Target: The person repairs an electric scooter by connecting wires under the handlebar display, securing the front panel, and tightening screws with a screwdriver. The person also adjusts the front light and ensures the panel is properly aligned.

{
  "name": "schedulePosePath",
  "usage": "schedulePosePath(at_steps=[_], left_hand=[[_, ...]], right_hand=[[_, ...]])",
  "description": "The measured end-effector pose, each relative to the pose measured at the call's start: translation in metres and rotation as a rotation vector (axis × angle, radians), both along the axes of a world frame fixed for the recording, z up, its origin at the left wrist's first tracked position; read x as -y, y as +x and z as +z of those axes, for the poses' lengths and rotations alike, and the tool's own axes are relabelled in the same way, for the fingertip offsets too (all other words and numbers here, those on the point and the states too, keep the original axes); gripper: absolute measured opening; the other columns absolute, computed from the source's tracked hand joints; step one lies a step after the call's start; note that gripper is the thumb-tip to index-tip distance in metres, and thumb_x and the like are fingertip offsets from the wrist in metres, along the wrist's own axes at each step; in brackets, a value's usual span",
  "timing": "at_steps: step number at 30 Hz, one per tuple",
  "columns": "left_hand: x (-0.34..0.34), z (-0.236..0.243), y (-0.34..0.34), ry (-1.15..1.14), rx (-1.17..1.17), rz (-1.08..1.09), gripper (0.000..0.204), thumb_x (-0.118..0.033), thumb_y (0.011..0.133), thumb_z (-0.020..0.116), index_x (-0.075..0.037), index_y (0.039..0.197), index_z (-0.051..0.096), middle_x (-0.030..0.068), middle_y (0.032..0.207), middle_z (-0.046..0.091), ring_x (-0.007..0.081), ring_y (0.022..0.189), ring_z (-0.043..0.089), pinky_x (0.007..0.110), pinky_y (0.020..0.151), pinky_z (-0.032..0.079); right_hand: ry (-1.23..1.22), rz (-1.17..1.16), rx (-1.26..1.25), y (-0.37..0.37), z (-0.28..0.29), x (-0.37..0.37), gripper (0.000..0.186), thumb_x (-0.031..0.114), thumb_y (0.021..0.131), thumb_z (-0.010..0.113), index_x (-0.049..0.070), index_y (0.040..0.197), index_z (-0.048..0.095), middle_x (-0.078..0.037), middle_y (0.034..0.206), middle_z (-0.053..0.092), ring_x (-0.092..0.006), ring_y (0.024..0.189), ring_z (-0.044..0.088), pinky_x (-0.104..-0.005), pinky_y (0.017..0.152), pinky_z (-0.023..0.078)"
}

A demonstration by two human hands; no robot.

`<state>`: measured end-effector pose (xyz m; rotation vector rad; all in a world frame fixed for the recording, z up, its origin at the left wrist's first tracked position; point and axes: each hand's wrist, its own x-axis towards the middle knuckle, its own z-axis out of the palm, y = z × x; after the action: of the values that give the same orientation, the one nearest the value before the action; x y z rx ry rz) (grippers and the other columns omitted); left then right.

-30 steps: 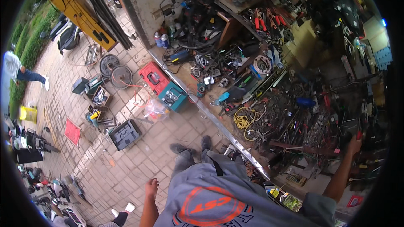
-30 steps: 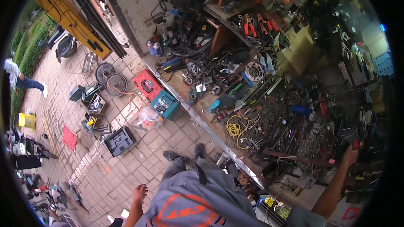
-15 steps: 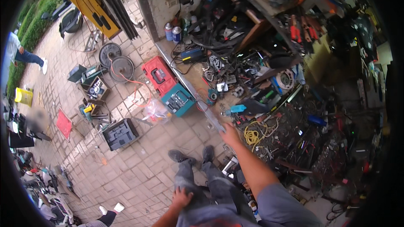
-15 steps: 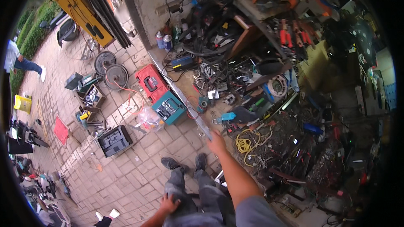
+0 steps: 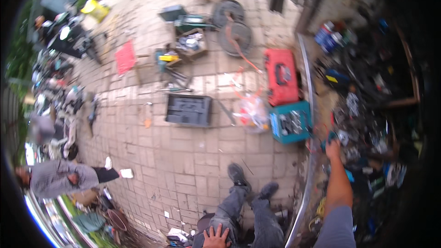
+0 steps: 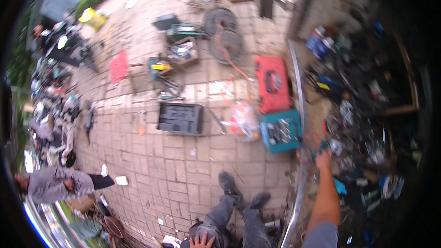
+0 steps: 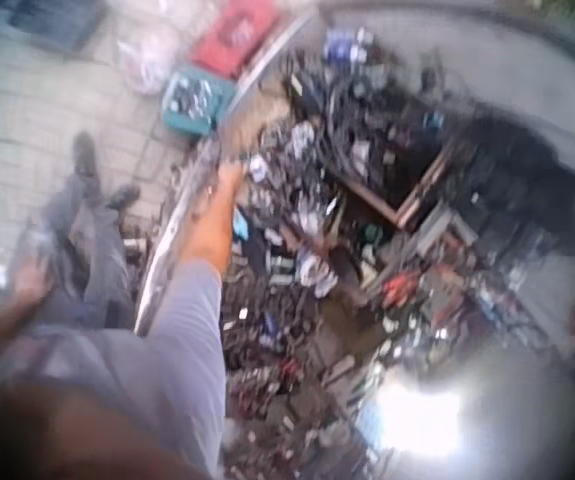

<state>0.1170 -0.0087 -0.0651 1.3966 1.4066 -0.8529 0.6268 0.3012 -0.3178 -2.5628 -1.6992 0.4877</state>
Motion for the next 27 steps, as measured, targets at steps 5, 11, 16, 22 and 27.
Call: schedulePosePath(at_steps=[5, 11, 16, 22, 27], left_hand=[[-0.021, 0.016, -0.022, -0.096, 0.020, 0.101, 0.070, -0.051, 0.088, 0.046, -0.020, 0.148, 0.029, 0.0193, 0.156, 0.013, 0.0481, 0.141, 0.010, 0.069, 0.107, 0.015], [-0.010, -0.001, -0.024, -0.219, 0.179, 0.332, 0.070, -0.054, 0.089, 0.046, -0.021, 0.148, 0.029, 0.0195, 0.156, 0.012, 0.0471, 0.141, 0.010, 0.064, 0.110, 0.017], [-0.105, -0.018, -0.040, 0.037, 0.594, 0.841, 0.067, -0.054, 0.089, 0.051, -0.010, 0.140, 0.043, 0.0257, 0.139, 0.044, 0.0388, 0.129, 0.042, 0.048, 0.106, 0.035], [-0.240, 0.108, -0.082, 0.351, 0.876, 1.226, 0.059, -0.043, 0.088, 0.063, -0.002, 0.129, 0.054, 0.0108, 0.102, 0.064, 0.0173, 0.086, 0.060, 0.032, 0.072, 0.051], [-0.263, 0.220, -0.147, 0.291, 1.253, 1.464, 0.041, -0.035, 0.092, 0.061, -0.004, 0.118, 0.062, 0.0094, 0.096, 0.065, 0.0139, 0.076, 0.061, 0.028, 0.064, 0.051]], right_hand=[[0.038, 0.088, -0.376, 0.009, -0.049, 0.002, 0.034, 0.007, 0.080, 0.053, -0.004, 0.111, 0.060, -0.026, 0.119, 0.055, -0.0419, 0.113, 0.051, -0.0451, 0.100, 0.037], [0.156, -0.009, -0.111, -0.037, 0.009, 0.005, 0.015, 0.006, 0.081, 0.053, -0.007, 0.083, 0.059, -0.026, 0.084, 0.062, -0.0427, 0.080, 0.059, -0.0477, 0.075, 0.046], [-0.156, 0.427, -0.620, -0.239, 0.227, 0.037, 0.024, 0.018, 0.081, 0.069, 0.003, 0.099, 0.065, -0.013, 0.103, 0.068, -0.0234, 0.088, 0.063, -0.0377, 0.082, 0.050], [-0.342, 0.342, -1.143, -0.419, 0.377, 0.030, 0.034, 0.009, 0.084, 0.067, -0.002, 0.113, 0.054, -0.014, 0.099, 0.065, -0.0201, 0.091, 0.064, -0.0314, 0.075, 0.054], [-0.515, 0.550, -1.309, -0.490, 0.468, -0.020, 0.033, 0.010, 0.087, 0.066, -0.002, 0.115, 0.055, -0.014, 0.100, 0.064, -0.0181, 0.089, 0.063, -0.0299, 0.071, 0.054]])
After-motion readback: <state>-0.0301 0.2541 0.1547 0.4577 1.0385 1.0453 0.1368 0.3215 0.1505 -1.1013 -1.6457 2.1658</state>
